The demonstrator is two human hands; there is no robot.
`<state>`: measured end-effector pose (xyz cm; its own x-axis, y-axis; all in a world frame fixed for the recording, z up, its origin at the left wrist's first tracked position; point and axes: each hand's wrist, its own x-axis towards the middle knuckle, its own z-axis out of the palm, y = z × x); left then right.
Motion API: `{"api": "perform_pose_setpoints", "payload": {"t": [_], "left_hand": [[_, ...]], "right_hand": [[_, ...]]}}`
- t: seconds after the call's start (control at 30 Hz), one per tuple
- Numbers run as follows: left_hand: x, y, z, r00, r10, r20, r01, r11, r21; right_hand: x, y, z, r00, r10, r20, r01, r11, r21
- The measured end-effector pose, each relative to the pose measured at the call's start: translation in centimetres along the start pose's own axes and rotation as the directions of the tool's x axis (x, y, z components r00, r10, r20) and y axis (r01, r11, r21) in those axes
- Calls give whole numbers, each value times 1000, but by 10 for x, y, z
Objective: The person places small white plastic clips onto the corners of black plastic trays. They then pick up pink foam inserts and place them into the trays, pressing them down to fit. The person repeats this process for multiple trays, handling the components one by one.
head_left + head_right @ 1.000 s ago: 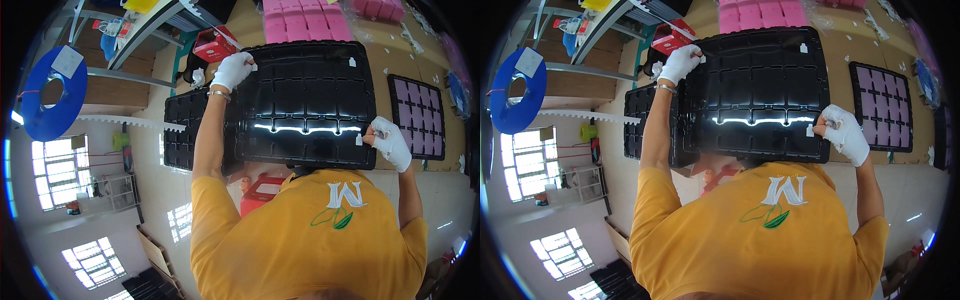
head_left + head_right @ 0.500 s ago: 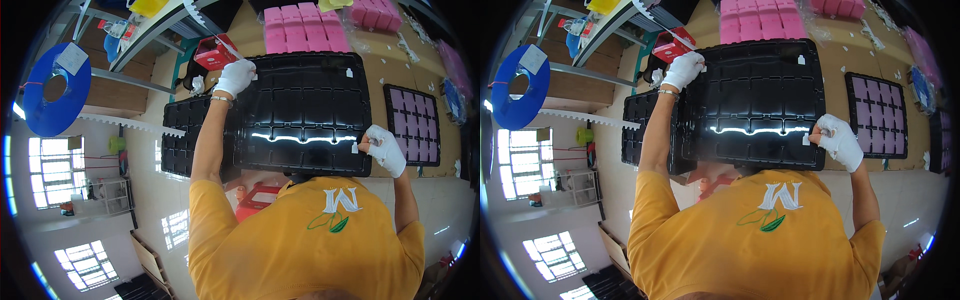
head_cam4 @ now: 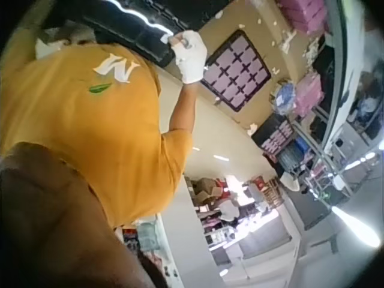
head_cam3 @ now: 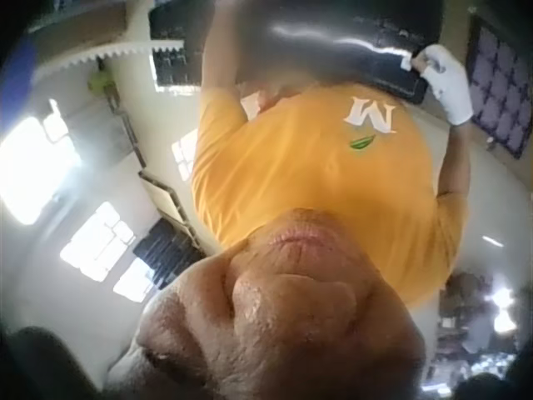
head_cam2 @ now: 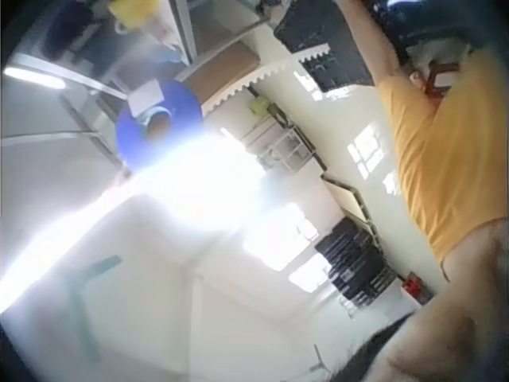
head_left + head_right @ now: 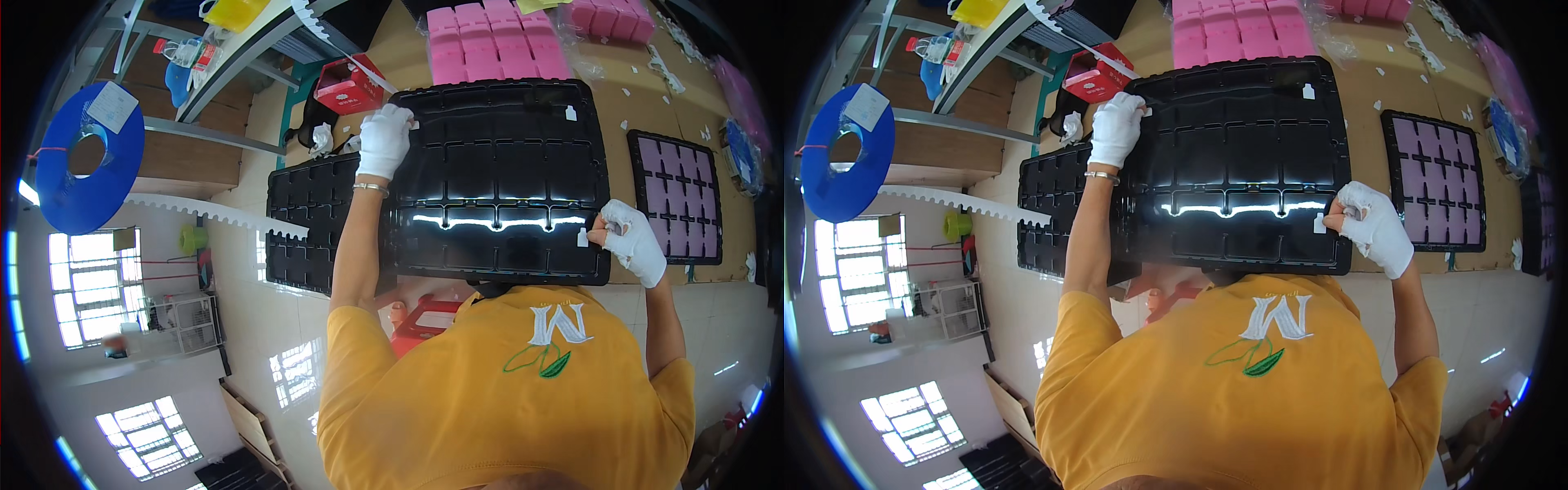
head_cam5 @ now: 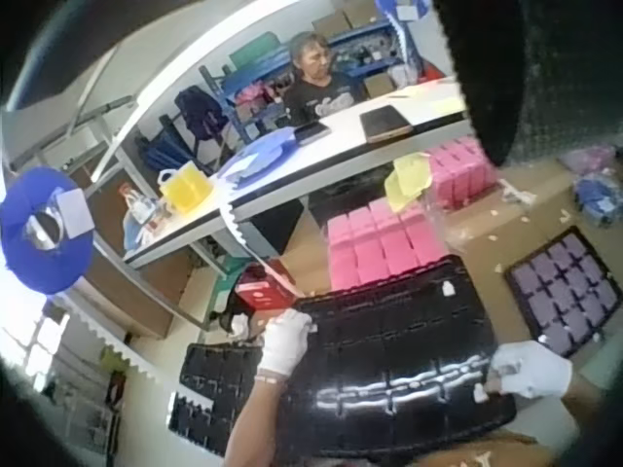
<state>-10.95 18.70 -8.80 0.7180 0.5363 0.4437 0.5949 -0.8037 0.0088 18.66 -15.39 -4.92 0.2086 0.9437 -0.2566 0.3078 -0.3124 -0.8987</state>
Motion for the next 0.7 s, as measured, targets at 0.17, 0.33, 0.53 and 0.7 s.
{"api": "perform_pose_setpoints", "payload": {"t": [0.17, 0.33, 0.53, 0.7], "left_hand": [[23, 2, -8, 954, -159, 254, 169, 986, -17], [39, 5, -16, 900, -165, 404, 167, 985, 29], [31, 2, -11, 931, -174, 322, 187, 982, -12], [17, 2, -4, 995, -23, 97, 16, 997, 69]], "right_hand": [[0, 0, 0, 1000, -17, -11, 17, 1000, -6], [-2, 0, 1, 1000, -12, -22, 13, 1000, 14], [-2, 1, 3, 998, -39, -41, 38, 999, -20], [-3, 0, 5, 996, -72, -54, 70, 997, -41]]}}
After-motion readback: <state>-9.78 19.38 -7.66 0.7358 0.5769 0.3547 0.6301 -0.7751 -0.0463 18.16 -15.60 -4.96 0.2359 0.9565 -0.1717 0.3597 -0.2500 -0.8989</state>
